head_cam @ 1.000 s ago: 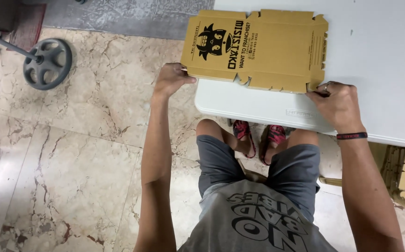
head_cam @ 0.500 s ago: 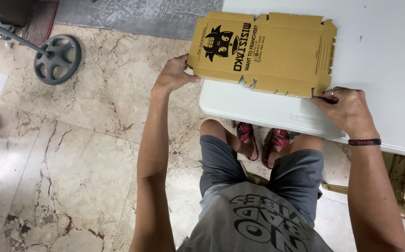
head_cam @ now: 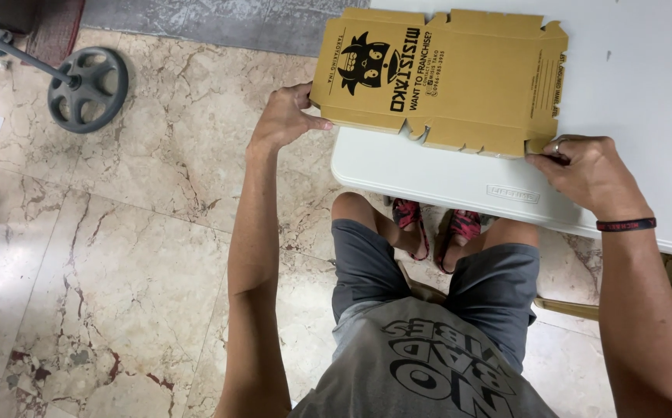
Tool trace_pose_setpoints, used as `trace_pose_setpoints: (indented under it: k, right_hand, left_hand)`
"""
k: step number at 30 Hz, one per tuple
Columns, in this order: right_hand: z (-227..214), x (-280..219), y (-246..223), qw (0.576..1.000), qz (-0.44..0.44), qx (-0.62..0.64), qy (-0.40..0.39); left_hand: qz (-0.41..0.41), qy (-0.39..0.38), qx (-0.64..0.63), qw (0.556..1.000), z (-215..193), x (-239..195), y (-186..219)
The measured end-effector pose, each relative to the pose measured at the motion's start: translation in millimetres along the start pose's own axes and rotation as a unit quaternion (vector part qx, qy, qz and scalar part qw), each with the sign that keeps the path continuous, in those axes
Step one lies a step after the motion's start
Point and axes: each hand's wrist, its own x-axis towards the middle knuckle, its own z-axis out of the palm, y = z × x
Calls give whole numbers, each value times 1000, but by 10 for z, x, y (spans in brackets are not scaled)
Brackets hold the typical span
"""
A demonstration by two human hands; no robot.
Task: Folding flat cardboard box templates into finished boxes and stacking them.
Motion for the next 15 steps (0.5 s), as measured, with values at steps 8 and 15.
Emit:
trace_pose_setpoints:
  k: [8, 15]
  right_hand:
    - [-533, 80, -351, 978, 171, 20, -115]
    - [-397, 1687, -1019, 989, 0, -146, 14]
  left_hand:
    - [-30, -8, -5, 1000, -8, -99, -47]
    - [74, 36, 45, 996, 107, -88, -109]
